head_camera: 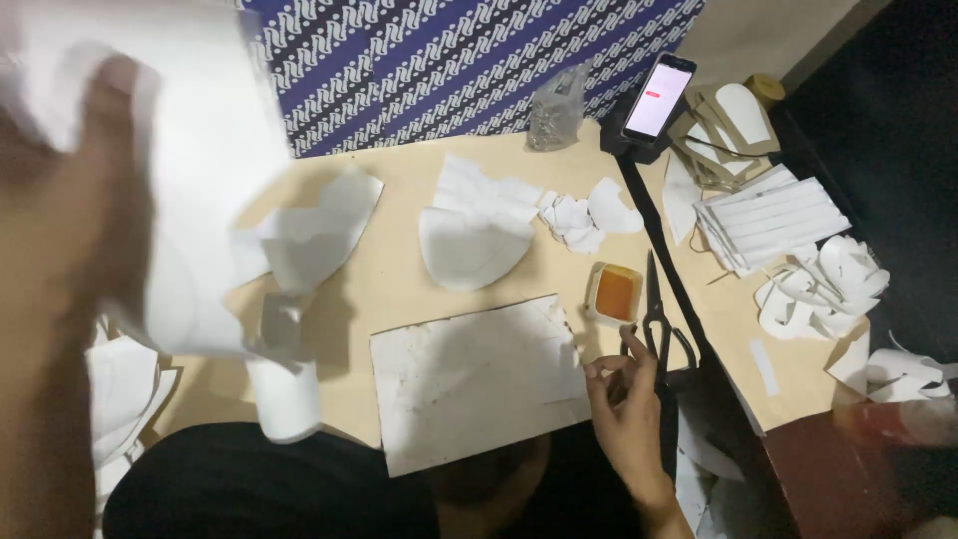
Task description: The person folds white face masks by hand, aligning the edges and pressing them flat. The person handles the masks one by one, folding them into smaller shapes and placing them on the table.
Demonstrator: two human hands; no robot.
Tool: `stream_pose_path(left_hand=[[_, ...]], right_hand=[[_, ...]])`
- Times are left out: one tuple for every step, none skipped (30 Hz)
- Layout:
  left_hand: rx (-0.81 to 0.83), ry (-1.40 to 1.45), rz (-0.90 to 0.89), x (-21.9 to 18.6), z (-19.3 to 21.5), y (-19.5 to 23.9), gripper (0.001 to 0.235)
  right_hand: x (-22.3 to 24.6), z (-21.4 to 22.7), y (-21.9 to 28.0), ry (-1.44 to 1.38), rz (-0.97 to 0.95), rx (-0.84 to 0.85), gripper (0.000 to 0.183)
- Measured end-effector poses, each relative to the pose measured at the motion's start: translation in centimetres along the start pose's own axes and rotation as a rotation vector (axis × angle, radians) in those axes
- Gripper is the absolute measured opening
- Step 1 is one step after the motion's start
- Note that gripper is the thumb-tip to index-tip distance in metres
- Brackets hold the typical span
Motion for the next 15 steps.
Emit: stream_pose_path(left_hand=[[0.092,0.011,0.021,1.4,-3.1,1.0,0.034],[0.188,0.024,0.044,3.1,-6.4,2.6,0.035],[0.191,0.026,0.047,6.1,-10.1,3.8,0.035],[0.338,0.042,-0.012,8.5,-14.9,5.0,0.032],[0.485,0.058,-0.071,10.9,-19.6,6.4,0.035],[0.485,0.062,-0.072,13.4,-23.1,7.8,0.035],[0.651,0.053,-0.025,16.3,-27.8,9.9,0.047],[0.815,0.042,0.022,19.2,-32.2,12.1,0.059],[0.812,0.044,0.022,18.5,-33.0,12.4,0.059],[0.843,0.12,0.009,17.5,-34.1,12.9,0.051],[0.873,0.197,-0.005,16.5,-35.2,13.3,0.044],[0.878,0.2,0.009,15.3,-35.3,13.2,0.044],[0.845,0.257,-0.051,13.5,-35.2,12.7,0.045],[0.808,0.312,-0.116,11.7,-34.9,12.0,0.046],[0.809,0.313,-0.106,10.5,-34.1,12.3,0.046]], right_hand=[[0.0,-0.1,0.0,0.002,0.009,0.008,0.065],[-0.2,-0.1,0.2,0.008,0.014,0.016,0.062],[-0.4,-0.2,0.4,0.01,0.01,0.016,0.062],[-0.6,-0.3,0.5,0.005,0.001,0.019,0.062],[-0.7,-0.4,0.5,-0.001,-0.007,0.021,0.062],[-1.0,-0.4,0.6,0.002,-0.006,0.02,0.062],[-1.3,-0.5,0.6,-0.005,0.0,0.02,0.061],[-1.6,-0.6,0.6,-0.014,0.008,0.022,0.061],[-1.1,-0.6,0.7,-0.012,0.011,0.022,0.061],[-1.4,-0.5,0.8,0.012,-0.09,0.026,0.064],[-1.9,-0.5,0.8,0.037,-0.191,0.029,0.068],[-1.8,-1.4,0.6,0.043,-0.201,0.037,0.068],[-2.5,-2.3,0.5,-0.23,-0.303,0.047,0.09],[-3.1,-3.5,0.4,-0.505,-0.398,0.054,0.115],[-2.3,-4.0,0.6,-0.501,-0.404,0.058,0.115]])
Point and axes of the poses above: each hand's wrist, its own y-axis away from the middle knuckle, its own z-axis out of the back of the hand, x = y × z, the point moved 8 cm from there along -y, towards the middle knuckle, and after that the axes turned 8 degrees about -z, right-handed, at the moved point
